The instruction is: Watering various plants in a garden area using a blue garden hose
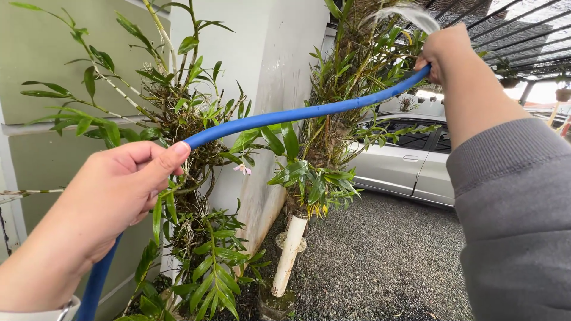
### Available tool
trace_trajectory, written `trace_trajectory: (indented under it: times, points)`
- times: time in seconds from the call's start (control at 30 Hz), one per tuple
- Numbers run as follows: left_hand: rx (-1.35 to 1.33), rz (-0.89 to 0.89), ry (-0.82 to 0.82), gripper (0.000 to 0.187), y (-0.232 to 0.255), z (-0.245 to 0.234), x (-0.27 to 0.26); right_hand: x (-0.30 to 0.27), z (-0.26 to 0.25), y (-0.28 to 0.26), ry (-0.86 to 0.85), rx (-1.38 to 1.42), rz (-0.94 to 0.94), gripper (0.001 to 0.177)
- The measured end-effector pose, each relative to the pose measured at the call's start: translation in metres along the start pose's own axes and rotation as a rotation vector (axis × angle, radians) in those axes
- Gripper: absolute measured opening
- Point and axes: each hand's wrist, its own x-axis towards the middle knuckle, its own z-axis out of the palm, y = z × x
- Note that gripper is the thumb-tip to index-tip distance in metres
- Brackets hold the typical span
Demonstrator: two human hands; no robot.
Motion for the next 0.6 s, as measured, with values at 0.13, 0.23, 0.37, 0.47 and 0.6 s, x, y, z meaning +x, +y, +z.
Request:
trace_trajectory:
  times: [0.13,0.23,0.37,0.47,0.6]
  points:
    - [-0.011,0.000,-0.018,0.039,0.000,0.001,-0.002,-0.012,-0.007,0.005,-0.002,-0.219,-0.096,0.021]
    - [-0.026,0.016,-0.040,0.039,-0.001,0.000,-0.004,0.003,-0.007,0.004,0.027,-0.167,-0.023,0.023]
    - [0.009,0.000,-0.024,0.037,-0.001,-0.002,-0.009,0.037,-0.005,0.008,-0.072,-0.572,-0.015,0.021]
    - [-0.002,0.004,-0.037,0.036,-0.004,-0.002,-0.012,0.065,0.001,0.012,-0.094,-1.041,0.031,0.028]
    - [0.010,-0.040,-0.015,0.034,0.000,-0.002,-0.018,0.021,0.001,0.023,-0.045,-0.795,0.076,0.022]
